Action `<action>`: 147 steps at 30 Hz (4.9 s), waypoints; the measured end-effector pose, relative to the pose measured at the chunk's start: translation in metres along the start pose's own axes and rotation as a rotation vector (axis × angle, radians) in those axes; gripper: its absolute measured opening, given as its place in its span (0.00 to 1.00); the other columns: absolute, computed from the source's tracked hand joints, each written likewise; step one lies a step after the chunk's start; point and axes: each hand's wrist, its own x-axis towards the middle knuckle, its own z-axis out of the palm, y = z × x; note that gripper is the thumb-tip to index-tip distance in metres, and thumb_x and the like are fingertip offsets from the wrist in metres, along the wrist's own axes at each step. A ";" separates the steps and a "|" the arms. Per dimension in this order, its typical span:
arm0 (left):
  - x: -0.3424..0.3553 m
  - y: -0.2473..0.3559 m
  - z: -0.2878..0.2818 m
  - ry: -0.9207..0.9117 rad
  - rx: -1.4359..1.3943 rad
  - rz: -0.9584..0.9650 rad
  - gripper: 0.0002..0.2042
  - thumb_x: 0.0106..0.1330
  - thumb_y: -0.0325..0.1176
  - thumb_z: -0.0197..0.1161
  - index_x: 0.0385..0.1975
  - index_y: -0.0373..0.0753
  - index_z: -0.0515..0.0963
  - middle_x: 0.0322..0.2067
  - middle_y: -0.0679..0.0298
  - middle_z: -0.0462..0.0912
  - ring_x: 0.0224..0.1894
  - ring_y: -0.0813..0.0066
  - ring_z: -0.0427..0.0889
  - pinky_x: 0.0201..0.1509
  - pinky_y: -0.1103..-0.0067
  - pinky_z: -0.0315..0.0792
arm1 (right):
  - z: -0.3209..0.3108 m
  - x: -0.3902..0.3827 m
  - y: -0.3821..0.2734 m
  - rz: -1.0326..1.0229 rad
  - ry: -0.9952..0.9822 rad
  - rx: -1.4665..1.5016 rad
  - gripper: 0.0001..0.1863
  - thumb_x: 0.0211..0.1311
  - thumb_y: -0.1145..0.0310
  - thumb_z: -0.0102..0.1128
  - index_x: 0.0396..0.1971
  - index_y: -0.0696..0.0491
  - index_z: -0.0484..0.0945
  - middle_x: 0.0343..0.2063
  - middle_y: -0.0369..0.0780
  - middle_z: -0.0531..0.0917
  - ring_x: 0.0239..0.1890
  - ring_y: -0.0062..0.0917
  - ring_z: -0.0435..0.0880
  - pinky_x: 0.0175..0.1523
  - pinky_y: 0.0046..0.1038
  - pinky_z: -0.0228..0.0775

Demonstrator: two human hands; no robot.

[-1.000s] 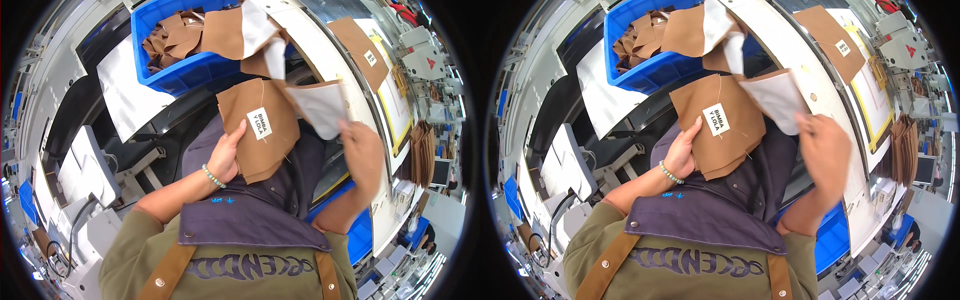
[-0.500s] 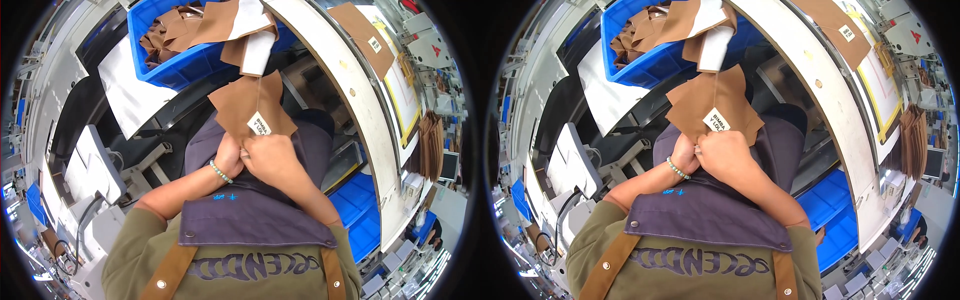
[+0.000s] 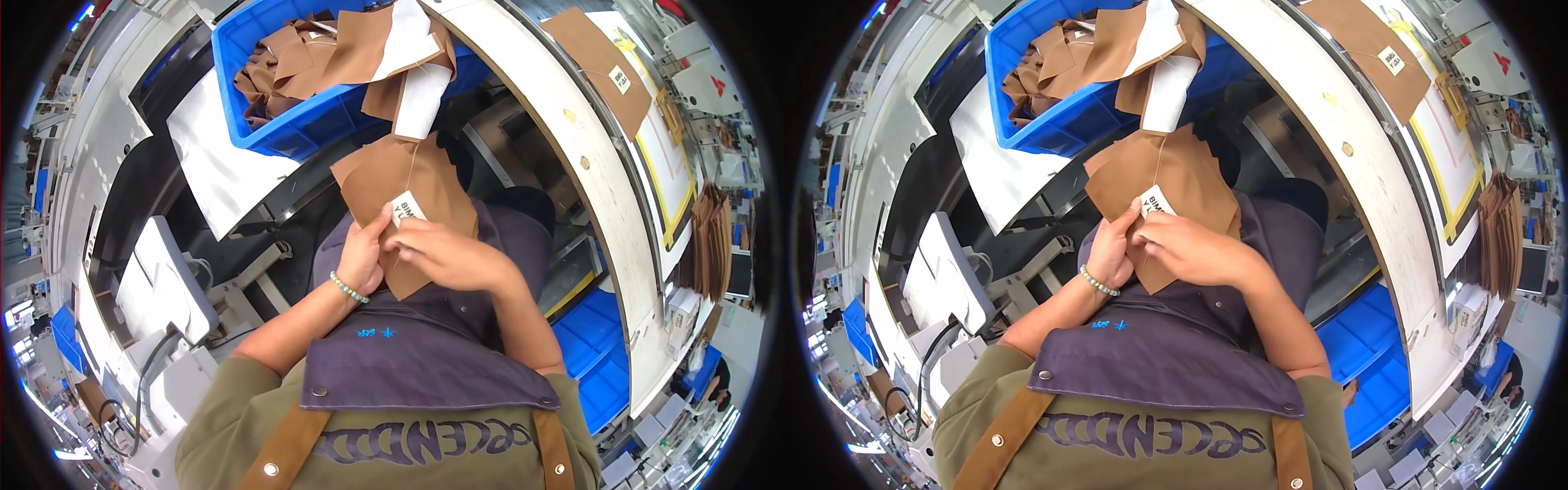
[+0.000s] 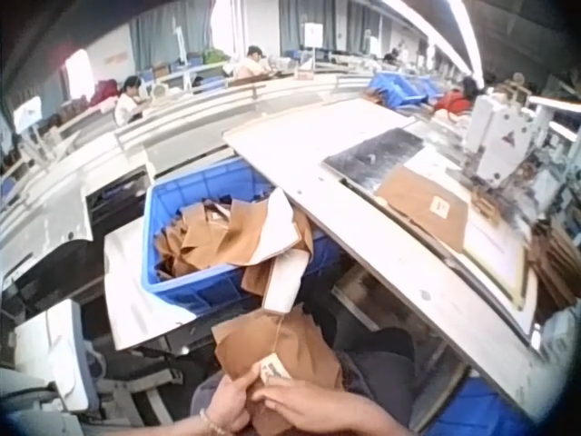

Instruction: Trimming excess material and thread from leather bag components using small scissors.

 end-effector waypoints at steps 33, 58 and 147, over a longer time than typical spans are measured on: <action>-0.015 0.080 -0.017 -0.234 0.860 0.029 0.09 0.75 0.31 0.59 0.44 0.31 0.81 0.37 0.70 0.84 0.38 0.89 0.78 0.45 0.84 0.74 | -0.067 0.038 0.058 -0.157 0.419 -0.936 0.12 0.67 0.59 0.62 0.29 0.52 0.78 0.26 0.36 0.80 0.29 0.30 0.84 0.33 0.31 0.76; -0.019 0.066 -0.022 -0.008 0.519 0.059 0.10 0.75 0.33 0.60 0.47 0.33 0.80 0.38 0.67 0.86 0.39 0.84 0.83 0.45 0.83 0.76 | -0.117 0.108 0.066 0.319 0.924 -0.484 0.15 0.64 0.61 0.64 0.38 0.59 0.81 0.39 0.51 0.85 0.39 0.46 0.85 0.44 0.40 0.76; -0.033 0.072 -0.088 0.342 0.387 0.522 0.12 0.74 0.30 0.61 0.54 0.35 0.79 0.51 0.66 0.83 0.52 0.79 0.80 0.59 0.79 0.71 | 0.010 0.060 0.033 0.120 0.032 -0.543 0.18 0.73 0.57 0.52 0.35 0.58 0.81 0.35 0.49 0.83 0.37 0.48 0.84 0.43 0.45 0.76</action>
